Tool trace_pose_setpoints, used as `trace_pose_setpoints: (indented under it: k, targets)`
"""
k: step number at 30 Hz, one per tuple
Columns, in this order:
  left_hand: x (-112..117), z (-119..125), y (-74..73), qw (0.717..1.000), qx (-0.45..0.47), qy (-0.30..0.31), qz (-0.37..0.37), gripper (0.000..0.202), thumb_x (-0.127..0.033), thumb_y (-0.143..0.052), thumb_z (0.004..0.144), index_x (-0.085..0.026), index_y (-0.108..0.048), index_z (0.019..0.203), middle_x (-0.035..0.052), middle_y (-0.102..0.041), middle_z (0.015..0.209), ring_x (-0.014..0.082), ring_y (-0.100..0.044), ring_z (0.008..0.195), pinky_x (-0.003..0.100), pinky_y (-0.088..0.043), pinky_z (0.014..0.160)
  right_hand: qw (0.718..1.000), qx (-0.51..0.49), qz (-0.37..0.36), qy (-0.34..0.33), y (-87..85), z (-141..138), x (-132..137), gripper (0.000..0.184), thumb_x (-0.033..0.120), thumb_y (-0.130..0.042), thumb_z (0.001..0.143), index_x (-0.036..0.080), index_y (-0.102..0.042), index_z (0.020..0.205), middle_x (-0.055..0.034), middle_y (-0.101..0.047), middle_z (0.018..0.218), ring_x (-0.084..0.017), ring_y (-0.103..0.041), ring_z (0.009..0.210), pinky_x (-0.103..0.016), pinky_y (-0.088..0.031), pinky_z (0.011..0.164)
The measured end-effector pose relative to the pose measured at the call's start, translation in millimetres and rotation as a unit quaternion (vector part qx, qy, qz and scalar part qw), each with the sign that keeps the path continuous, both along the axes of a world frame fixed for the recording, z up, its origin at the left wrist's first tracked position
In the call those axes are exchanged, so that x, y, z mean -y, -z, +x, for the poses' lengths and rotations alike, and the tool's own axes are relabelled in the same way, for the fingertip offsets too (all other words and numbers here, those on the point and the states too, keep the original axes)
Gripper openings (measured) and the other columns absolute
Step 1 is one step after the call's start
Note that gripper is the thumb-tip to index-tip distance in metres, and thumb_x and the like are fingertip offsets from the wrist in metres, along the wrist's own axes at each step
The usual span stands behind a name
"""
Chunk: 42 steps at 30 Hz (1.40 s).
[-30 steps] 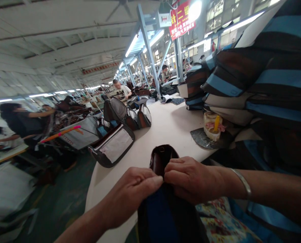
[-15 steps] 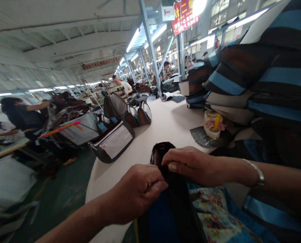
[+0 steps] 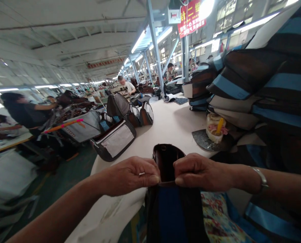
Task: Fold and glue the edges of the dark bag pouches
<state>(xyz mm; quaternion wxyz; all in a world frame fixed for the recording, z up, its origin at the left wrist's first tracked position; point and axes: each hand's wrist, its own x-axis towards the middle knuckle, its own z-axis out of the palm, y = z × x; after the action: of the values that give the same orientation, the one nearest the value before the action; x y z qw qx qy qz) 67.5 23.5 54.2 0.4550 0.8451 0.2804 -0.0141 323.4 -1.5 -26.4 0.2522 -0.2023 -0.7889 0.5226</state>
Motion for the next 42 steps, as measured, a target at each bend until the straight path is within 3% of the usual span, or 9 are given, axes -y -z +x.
trace_pose_setpoints:
  k: [6, 13, 15, 20, 24, 27, 32, 36, 42]
  targets:
    - [3.4, 9.1, 4.5, 0.998, 0.011, 0.032, 0.055, 0.022, -0.03, -0.054, 0.097, -0.014, -0.065, 0.086, 0.0046, -0.061, 0.091, 0.0139, -0.054, 0.084, 0.024, -0.042, 0.078, 0.999, 0.028, -0.001, -0.027, -7.1, -5.1, -1.8, 0.04, 0.046, -0.059, 0.096, 0.015, -0.047, 0.075, 0.0068, -0.034, 0.064, -0.006, -0.029, 0.057, -0.02, -0.023, 0.049]
    - [15.6, 7.1, 19.3, 0.98, 0.024, 0.021, 0.197, 0.021, -0.025, -0.045, 0.1, -0.016, -0.054, 0.083, 0.0023, -0.055, 0.086, 0.0143, -0.049, 0.082, 0.025, -0.039, 0.076, 0.997, 0.064, -0.007, -0.048, 8.4, -1.0, -18.4, 0.048, 0.05, -0.049, 0.1, 0.016, -0.038, 0.068, 0.0076, -0.027, 0.061, -0.006, -0.025, 0.054, -0.021, -0.022, 0.048]
    - [15.1, 7.1, 22.4, 0.98, 0.039, 0.015, 0.194, 0.024, -0.027, -0.044, 0.101, -0.016, -0.054, 0.082, 0.0019, -0.055, 0.086, 0.0139, -0.049, 0.08, 0.025, -0.039, 0.076, 0.995, 0.089, 0.001, -0.051, 0.4, -0.7, -18.1, 0.045, 0.049, -0.048, 0.101, 0.016, -0.041, 0.071, 0.0074, -0.029, 0.063, -0.006, -0.026, 0.055, -0.021, -0.023, 0.049]
    - [11.5, 6.6, 29.0, 0.975, 0.062, 0.028, 0.213, 0.026, -0.032, -0.043, 0.102, -0.017, -0.053, 0.083, 0.0014, -0.055, 0.087, 0.0143, -0.05, 0.082, 0.025, -0.038, 0.076, 0.98, 0.111, 0.157, -0.045, -37.8, -14.1, -9.3, 0.015, 0.03, -0.056, 0.098, 0.016, -0.057, 0.095, 0.0035, -0.049, 0.08, -0.008, -0.04, 0.07, -0.02, -0.034, 0.064]
    - [10.5, -0.2, 35.6, 0.969, 0.059, 0.026, 0.239, 0.028, -0.033, -0.044, 0.102, -0.017, -0.053, 0.081, 0.0017, -0.055, 0.085, 0.0149, -0.049, 0.08, 0.026, -0.037, 0.073, 0.986, 0.055, 0.142, -0.069, -35.4, -27.4, -6.9, 0.024, 0.025, -0.051, 0.1, 0.014, -0.051, 0.079, 0.0063, -0.04, 0.067, -0.006, -0.033, 0.061, -0.016, -0.031, 0.057]
    - [10.8, -7.2, 40.3, 0.966, 0.082, 0.037, 0.241, 0.029, -0.034, -0.044, 0.102, -0.017, -0.056, 0.081, 0.0018, -0.057, 0.084, 0.0149, -0.05, 0.079, 0.026, -0.037, 0.071, 0.976, 0.07, 0.204, -0.023, -22.8, -32.0, -1.3, 0.021, 0.022, -0.054, 0.096, 0.016, -0.048, 0.076, 0.0061, -0.041, 0.065, -0.006, -0.035, 0.057, -0.018, -0.031, 0.054]
    - [15.9, -14.6, 43.9, 0.958, 0.128, 0.075, 0.247, 0.024, -0.031, -0.047, 0.101, -0.018, -0.059, 0.083, 0.0007, -0.062, 0.083, 0.0134, -0.053, 0.078, 0.025, -0.037, 0.07, 0.911, 0.192, 0.364, -0.012, -21.7, -39.5, 17.9, 0.004, 0.012, -0.055, 0.085, 0.017, -0.054, 0.085, 0.0007, -0.058, 0.074, -0.011, -0.047, 0.063, -0.024, -0.033, 0.057]
    - [15.5, -22.0, 45.1, 0.956, 0.145, 0.057, 0.249, 0.025, -0.031, -0.05, 0.1, -0.018, -0.062, 0.084, 0.0019, -0.065, 0.085, 0.0134, -0.057, 0.081, 0.024, -0.04, 0.073, 0.892, 0.235, 0.385, -0.013, -23.2, -45.7, 23.2, 0.01, 0.014, -0.061, 0.08, 0.017, -0.057, 0.088, 0.0, -0.063, 0.077, -0.013, -0.051, 0.064, -0.027, -0.034, 0.058]
    - [-10.4, -28.2, 42.3, 0.985, 0.13, 0.08, 0.087, 0.034, -0.039, -0.045, 0.102, -0.018, -0.071, 0.096, 0.006, -0.067, 0.098, 0.0162, -0.062, 0.088, 0.025, -0.046, 0.08, 0.902, 0.236, 0.36, 0.041, -8.3, -44.3, 18.1, 0.004, 0.017, -0.057, 0.084, 0.018, -0.053, 0.085, 0.0003, -0.061, 0.072, -0.012, -0.049, 0.062, -0.027, -0.033, 0.057]
